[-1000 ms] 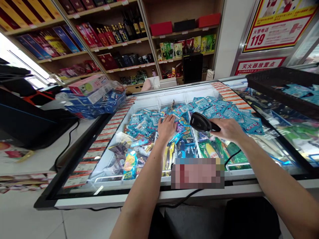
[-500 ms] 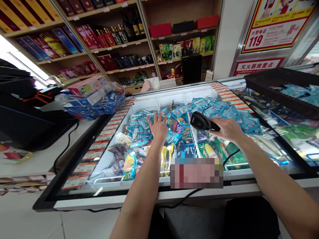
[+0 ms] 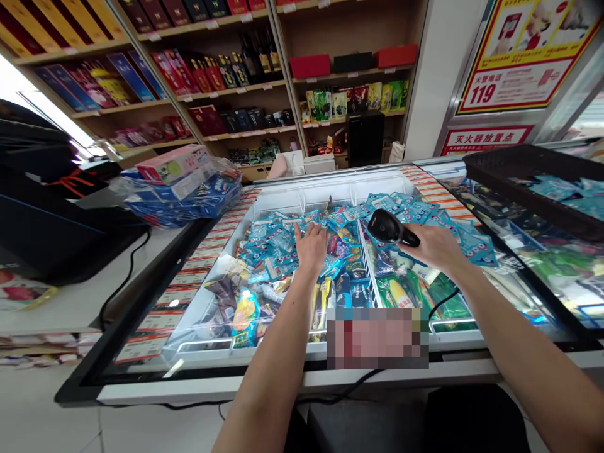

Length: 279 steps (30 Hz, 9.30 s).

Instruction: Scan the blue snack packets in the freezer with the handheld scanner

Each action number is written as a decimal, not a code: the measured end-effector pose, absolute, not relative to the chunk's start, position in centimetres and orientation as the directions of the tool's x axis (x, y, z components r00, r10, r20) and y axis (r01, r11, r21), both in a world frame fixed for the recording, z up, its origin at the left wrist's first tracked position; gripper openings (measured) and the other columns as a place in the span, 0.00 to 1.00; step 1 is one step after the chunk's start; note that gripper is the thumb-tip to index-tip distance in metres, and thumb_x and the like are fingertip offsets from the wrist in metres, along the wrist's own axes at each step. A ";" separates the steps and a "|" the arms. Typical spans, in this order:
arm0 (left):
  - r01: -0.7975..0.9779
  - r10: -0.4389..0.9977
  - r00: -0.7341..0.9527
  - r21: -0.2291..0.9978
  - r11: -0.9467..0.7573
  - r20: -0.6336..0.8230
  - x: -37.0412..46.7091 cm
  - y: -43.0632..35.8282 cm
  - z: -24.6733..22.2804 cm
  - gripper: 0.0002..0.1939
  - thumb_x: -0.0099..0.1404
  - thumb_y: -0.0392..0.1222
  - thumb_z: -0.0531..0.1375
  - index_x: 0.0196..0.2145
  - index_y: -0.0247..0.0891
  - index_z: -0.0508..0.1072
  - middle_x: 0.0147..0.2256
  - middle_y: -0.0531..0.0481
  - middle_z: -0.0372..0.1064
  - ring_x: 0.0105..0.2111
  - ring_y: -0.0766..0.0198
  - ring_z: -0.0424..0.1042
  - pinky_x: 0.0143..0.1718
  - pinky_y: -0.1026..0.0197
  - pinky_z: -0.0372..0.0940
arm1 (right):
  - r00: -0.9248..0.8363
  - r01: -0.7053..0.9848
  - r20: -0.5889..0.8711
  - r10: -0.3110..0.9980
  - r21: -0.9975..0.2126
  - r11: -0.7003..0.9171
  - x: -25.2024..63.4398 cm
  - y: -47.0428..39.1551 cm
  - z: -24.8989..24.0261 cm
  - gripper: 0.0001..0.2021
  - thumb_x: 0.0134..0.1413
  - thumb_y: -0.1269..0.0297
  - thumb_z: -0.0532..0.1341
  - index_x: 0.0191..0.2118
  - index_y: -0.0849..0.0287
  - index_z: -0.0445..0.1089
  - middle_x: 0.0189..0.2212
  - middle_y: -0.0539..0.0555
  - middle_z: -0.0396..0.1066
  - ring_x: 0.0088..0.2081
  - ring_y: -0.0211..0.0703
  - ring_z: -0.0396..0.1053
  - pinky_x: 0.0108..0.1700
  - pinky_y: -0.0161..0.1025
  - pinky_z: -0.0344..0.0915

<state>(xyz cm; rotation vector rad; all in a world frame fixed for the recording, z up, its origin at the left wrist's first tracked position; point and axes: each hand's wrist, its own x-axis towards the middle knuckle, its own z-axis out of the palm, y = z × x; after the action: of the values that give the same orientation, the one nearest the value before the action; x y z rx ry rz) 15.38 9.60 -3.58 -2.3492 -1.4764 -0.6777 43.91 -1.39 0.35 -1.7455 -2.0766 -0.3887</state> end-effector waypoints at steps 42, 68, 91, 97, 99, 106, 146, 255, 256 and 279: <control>0.830 0.861 0.330 0.316 -0.460 0.388 19.9 10.6 -2.2 0.25 0.64 0.53 0.51 0.53 0.36 0.62 0.51 0.38 0.64 0.51 0.53 0.63 0.50 0.53 0.59 | -0.139 0.979 0.521 0.842 -0.057 0.196 44.0 -1.0 0.3 0.18 0.54 0.52 0.53 0.47 0.54 0.67 0.32 0.53 0.74 0.31 0.46 0.71 0.29 0.38 0.57; 0.414 0.951 0.045 0.860 -0.298 0.307 16.6 9.4 -4.5 0.21 0.64 0.45 0.52 0.53 0.37 0.53 0.47 0.40 0.65 0.47 0.63 0.67 0.44 0.61 0.64 | -0.426 0.895 0.389 0.817 0.053 0.442 43.2 -1.2 -0.7 0.20 0.53 0.54 0.56 0.51 0.54 0.64 0.36 0.52 0.75 0.33 0.45 0.72 0.30 0.37 0.58; 0.375 0.967 0.033 0.894 -0.246 0.253 16.9 8.8 -4.0 0.24 0.64 0.48 0.53 0.55 0.40 0.52 0.54 0.37 0.57 0.56 0.55 0.58 0.50 0.56 0.59 | -0.473 0.870 0.379 0.795 0.061 0.489 42.4 -1.6 -0.3 0.19 0.53 0.56 0.57 0.50 0.54 0.65 0.36 0.51 0.75 0.31 0.43 0.72 0.27 0.36 0.58; 0.417 0.959 0.029 0.869 -0.267 0.281 16.7 9.3 -4.6 0.25 0.64 0.47 0.53 0.56 0.40 0.52 0.53 0.38 0.59 0.54 0.55 0.60 0.50 0.54 0.59 | -0.471 0.873 0.371 0.800 0.067 0.483 42.3 -1.7 -0.5 0.19 0.53 0.56 0.57 0.50 0.54 0.65 0.36 0.51 0.75 0.31 0.44 0.72 0.28 0.37 0.58; 0.424 0.957 0.029 0.864 -0.273 0.288 16.7 9.5 -4.8 0.25 0.64 0.48 0.52 0.56 0.40 0.52 0.53 0.39 0.59 0.54 0.55 0.60 0.50 0.54 0.59 | -0.472 0.872 0.370 0.800 0.063 0.485 42.3 -1.6 -0.5 0.19 0.53 0.56 0.57 0.50 0.54 0.65 0.36 0.51 0.75 0.31 0.44 0.72 0.28 0.37 0.58; 0.444 0.952 0.042 0.848 -0.290 0.304 16.7 9.3 -4.8 0.26 0.64 0.49 0.52 0.57 0.40 0.52 0.51 0.39 0.61 0.52 0.56 0.62 0.48 0.56 0.60 | -0.474 0.869 0.366 0.801 0.048 0.492 42.4 -1.6 -0.5 0.19 0.53 0.56 0.57 0.50 0.54 0.64 0.35 0.50 0.75 0.31 0.43 0.72 0.28 0.37 0.58; 0.843 0.798 0.479 0.062 -0.534 0.365 11.5 8.1 -2.6 0.22 0.66 0.53 0.46 0.56 0.55 0.62 0.58 0.54 0.59 0.62 0.53 0.48 0.61 0.38 0.28 | -0.382 0.904 0.409 0.829 -0.022 0.427 43.8 -1.3 -0.3 0.19 0.52 0.56 0.57 0.50 0.54 0.66 0.39 0.52 0.75 0.35 0.45 0.72 0.33 0.38 0.62; 0.281 0.918 0.093 0.874 -0.396 0.386 17.1 8.2 -4.7 0.24 0.60 0.47 0.58 0.53 0.41 0.64 0.52 0.46 0.64 0.47 0.59 0.67 0.38 0.62 0.65 | -0.196 0.942 0.491 0.849 -0.147 0.302 40.2 -2.3 1.0 0.17 0.50 0.53 0.58 0.45 0.54 0.68 0.31 0.52 0.74 0.32 0.46 0.70 0.30 0.37 0.56; 0.286 0.915 0.087 0.870 -0.402 0.394 17.2 8.2 -4.7 0.23 0.60 0.47 0.58 0.53 0.41 0.64 0.52 0.47 0.65 0.46 0.60 0.67 0.37 0.63 0.65 | -0.202 0.940 0.492 0.847 -0.146 0.309 40.2 -2.3 1.0 0.18 0.50 0.53 0.57 0.45 0.54 0.68 0.31 0.53 0.74 0.32 0.47 0.70 0.30 0.37 0.56; 0.429 0.900 0.082 0.800 -0.420 0.428 17.2 7.6 -4.3 0.23 0.63 0.47 0.54 0.55 0.45 0.62 0.54 0.48 0.63 0.40 0.62 0.68 0.37 0.60 0.64 | -0.272 0.917 0.541 0.796 -0.104 0.385 40.1 -2.7 1.1 0.19 0.51 0.54 0.57 0.46 0.58 0.67 0.30 0.55 0.73 0.31 0.46 0.70 0.29 0.37 0.57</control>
<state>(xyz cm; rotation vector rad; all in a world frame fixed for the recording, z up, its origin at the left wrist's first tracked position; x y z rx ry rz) 17.18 7.61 -4.29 -2.6028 -1.7988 -1.7974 40.07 -2.69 1.07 -1.4666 -2.1336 -0.3114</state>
